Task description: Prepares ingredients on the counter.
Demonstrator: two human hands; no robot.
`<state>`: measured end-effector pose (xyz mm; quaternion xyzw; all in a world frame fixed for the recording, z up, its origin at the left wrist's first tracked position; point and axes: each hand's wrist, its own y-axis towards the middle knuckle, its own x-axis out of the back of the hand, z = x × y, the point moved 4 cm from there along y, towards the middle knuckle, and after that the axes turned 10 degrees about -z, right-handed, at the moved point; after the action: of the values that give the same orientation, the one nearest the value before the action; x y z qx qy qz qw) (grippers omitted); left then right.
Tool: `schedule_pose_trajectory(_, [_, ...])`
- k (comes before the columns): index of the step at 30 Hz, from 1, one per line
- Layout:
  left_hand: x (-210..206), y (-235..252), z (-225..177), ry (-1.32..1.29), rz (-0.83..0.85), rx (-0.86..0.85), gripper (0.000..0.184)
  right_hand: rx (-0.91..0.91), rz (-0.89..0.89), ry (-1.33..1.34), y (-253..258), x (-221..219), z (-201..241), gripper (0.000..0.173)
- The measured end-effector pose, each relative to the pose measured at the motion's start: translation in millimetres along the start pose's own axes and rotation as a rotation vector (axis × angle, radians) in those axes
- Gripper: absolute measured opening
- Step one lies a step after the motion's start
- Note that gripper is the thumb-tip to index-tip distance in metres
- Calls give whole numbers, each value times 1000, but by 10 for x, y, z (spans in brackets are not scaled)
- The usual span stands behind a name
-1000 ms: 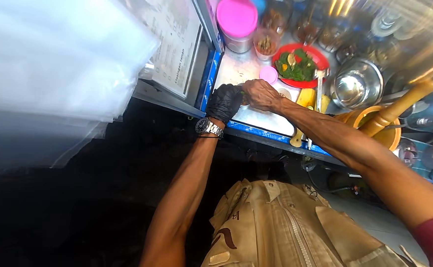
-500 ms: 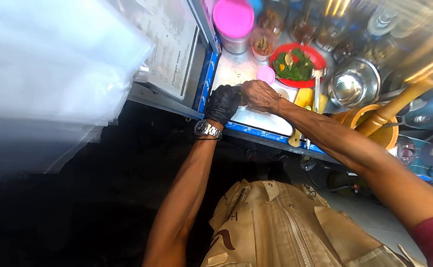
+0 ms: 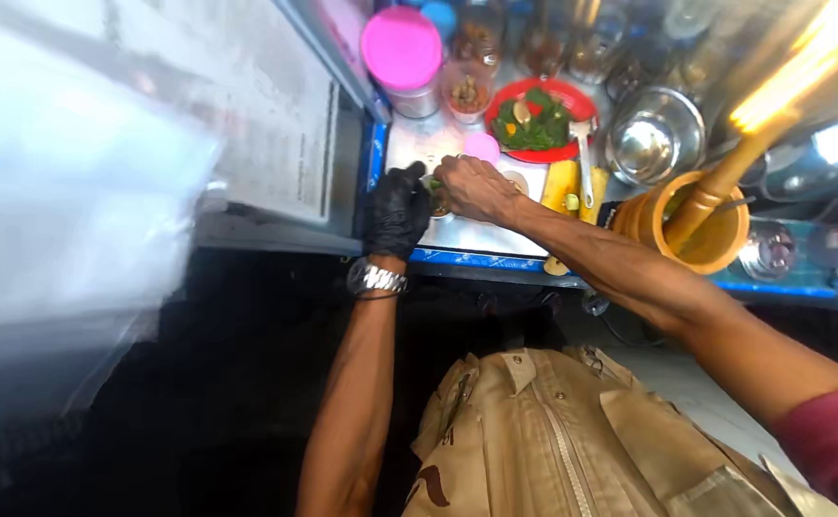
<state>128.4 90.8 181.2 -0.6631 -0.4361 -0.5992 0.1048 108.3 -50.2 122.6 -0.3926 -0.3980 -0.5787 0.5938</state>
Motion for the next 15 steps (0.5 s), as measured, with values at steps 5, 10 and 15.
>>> schedule_pose_trajectory(5, [-164,-124,346,-551,-64,160,47,-268,-404,382,-794,299,115,21])
schedule_pose_trajectory(10, [478,-601,-297,-704,-74,406,32,-662,-262,727,-2406,31,101,23])
schedule_pose_trajectory(15, [-159,-1935,493,-871,304,234,33,-1583,-320,931,-3953,-983,-713,36])
